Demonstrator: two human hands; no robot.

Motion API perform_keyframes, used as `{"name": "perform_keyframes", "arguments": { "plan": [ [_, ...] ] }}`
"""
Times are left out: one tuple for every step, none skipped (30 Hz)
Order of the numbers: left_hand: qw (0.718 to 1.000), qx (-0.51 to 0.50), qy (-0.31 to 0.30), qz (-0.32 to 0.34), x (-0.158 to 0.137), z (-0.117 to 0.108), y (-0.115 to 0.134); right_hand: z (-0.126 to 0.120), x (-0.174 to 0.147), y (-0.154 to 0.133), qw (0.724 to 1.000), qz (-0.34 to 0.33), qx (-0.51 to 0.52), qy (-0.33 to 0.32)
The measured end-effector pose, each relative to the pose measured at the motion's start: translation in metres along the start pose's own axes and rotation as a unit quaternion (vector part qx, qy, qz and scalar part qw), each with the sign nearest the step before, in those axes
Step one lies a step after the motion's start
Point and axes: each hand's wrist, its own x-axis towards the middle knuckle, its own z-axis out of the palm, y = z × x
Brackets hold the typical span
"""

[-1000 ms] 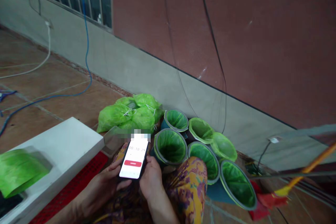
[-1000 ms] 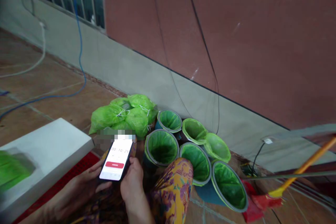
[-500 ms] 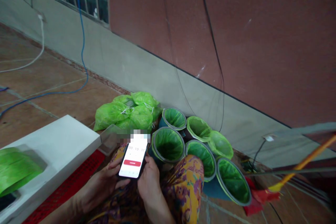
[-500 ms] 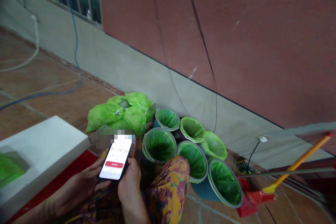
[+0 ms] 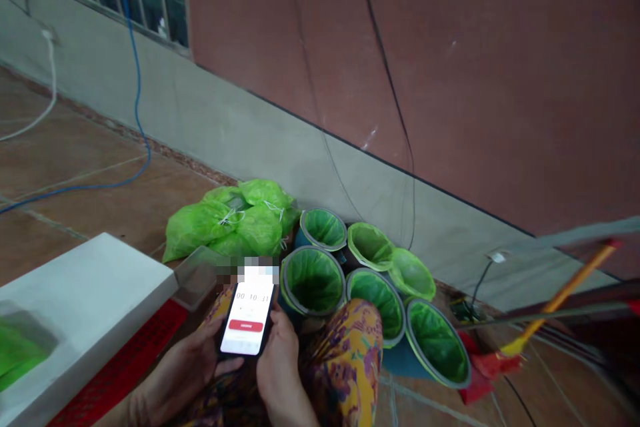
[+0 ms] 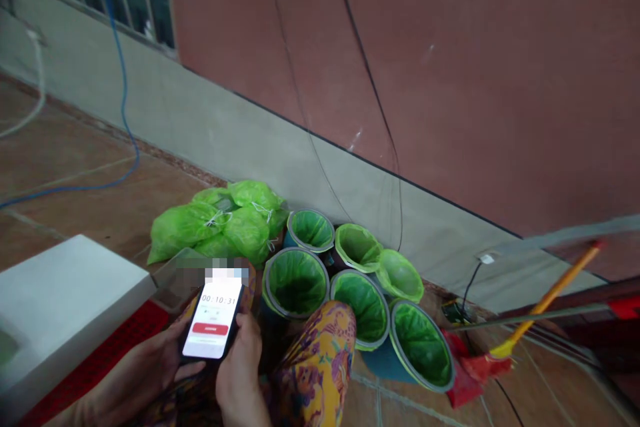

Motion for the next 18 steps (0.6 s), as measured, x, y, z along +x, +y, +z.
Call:
{"name": "perform_keyframes", "arguments": {
  "plan": [
    [1.0,0.007,0.002,-0.005,0.001,0.002,0.0,-0.001,-0.001,0.0,1.0,-0.008,0.003,0.0],
    [1.0,0.017,0.005,-0.012,0.002,0.004,0.001,-0.001,-0.001,-0.001,1.0,-0.014,0.005,0.002],
    [0.999,0.025,0.01,-0.019,0.003,0.007,0.002,-0.002,-0.001,-0.001,1.0,-0.017,0.008,0.005],
    [0.999,0.03,0.015,-0.026,0.004,0.009,0.002,-0.003,-0.001,-0.002,1.0,-0.018,0.013,0.008],
    [0.999,0.031,0.018,-0.033,0.006,0.01,0.003,-0.004,-0.001,-0.002,1.0,-0.019,0.018,0.011],
    [0.999,0.029,0.021,-0.036,0.008,0.011,0.003,-0.005,0.0,-0.003,0.999,-0.019,0.023,0.012],
    [0.999,0.027,0.023,-0.036,0.01,0.012,0.003,-0.006,0.001,-0.003,0.999,-0.018,0.026,0.012],
    [0.999,0.027,0.026,-0.036,0.012,0.012,0.003,-0.007,0.003,-0.004,0.999,-0.017,0.027,0.013],
    [0.998,0.03,0.03,-0.038,0.015,0.011,0.002,-0.008,0.004,-0.005,0.999,-0.014,0.026,0.013],
    [0.998,0.035,0.034,-0.039,0.018,0.011,0.001,-0.009,0.005,-0.005,1.0,-0.011,0.026,0.012],
    [0.998,0.042,0.039,-0.04,0.021,0.009,0.001,-0.01,0.007,-0.005,1.0,-0.007,0.028,0.01],
    [0.997,0.047,0.044,-0.04,0.023,0.008,0.0,-0.01,0.008,-0.005,0.999,-0.004,0.032,0.005],
    [0.997,0.051,0.048,-0.039,0.025,0.007,0.0,-0.01,0.009,-0.005,0.999,-0.001,0.038,0.0],
    [0.997,0.054,0.05,-0.038,0.026,0.006,0.0,-0.009,0.01,-0.004,0.999,0.003,0.044,-0.004],
    [0.997,0.055,0.05,-0.035,0.027,0.006,-0.001,-0.009,0.011,-0.003,0.999,0.004,0.049,-0.005],
    [0.997,0.056,0.049,-0.033,0.027,0.005,-0.001,-0.008,0.013,-0.002,0.999,0.004,0.053,-0.001],
    [0.997,0.054,0.047,-0.029,0.026,0.005,-0.001,-0.008,0.014,0.0,0.999,0.003,0.054,0.005],
    [0.998,0.049,0.043,-0.028,0.025,0.006,-0.001,-0.007,0.016,0.001,0.998,0.001,0.053,0.013]
  ]
}}
